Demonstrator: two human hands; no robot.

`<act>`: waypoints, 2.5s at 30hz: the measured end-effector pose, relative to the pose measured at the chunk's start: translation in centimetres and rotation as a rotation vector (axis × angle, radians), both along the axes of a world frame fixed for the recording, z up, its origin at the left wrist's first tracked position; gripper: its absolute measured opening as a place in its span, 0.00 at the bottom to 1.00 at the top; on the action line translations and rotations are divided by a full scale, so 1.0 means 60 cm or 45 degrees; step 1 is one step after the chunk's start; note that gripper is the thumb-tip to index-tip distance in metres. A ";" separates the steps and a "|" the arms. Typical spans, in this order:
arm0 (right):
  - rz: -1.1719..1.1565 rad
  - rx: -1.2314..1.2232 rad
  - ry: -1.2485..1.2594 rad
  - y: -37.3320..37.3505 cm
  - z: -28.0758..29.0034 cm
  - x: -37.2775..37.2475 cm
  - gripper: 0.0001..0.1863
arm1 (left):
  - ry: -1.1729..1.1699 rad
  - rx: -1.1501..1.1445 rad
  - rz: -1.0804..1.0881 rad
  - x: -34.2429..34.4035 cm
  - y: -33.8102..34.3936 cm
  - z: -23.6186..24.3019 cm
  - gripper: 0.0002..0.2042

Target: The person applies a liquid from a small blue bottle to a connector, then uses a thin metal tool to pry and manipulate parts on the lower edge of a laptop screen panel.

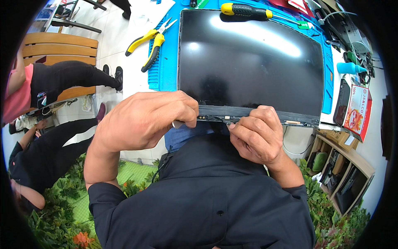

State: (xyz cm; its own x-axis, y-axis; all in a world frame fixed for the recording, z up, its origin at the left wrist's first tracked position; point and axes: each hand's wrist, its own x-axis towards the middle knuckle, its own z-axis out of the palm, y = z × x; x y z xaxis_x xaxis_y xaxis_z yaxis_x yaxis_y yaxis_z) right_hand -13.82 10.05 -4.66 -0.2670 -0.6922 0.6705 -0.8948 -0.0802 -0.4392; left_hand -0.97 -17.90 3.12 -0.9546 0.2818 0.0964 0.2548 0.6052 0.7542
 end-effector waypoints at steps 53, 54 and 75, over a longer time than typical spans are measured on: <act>0.006 -0.003 -0.003 0.000 0.000 -0.002 0.20 | 0.141 0.183 0.195 0.016 -0.011 -0.007 0.16; 0.003 -0.005 0.001 -0.001 0.000 -0.001 0.19 | 0.145 0.150 0.230 0.019 -0.010 -0.007 0.16; -0.072 -0.015 -0.018 0.004 0.008 0.017 0.16 | 0.439 0.144 0.541 0.068 0.040 -0.070 0.15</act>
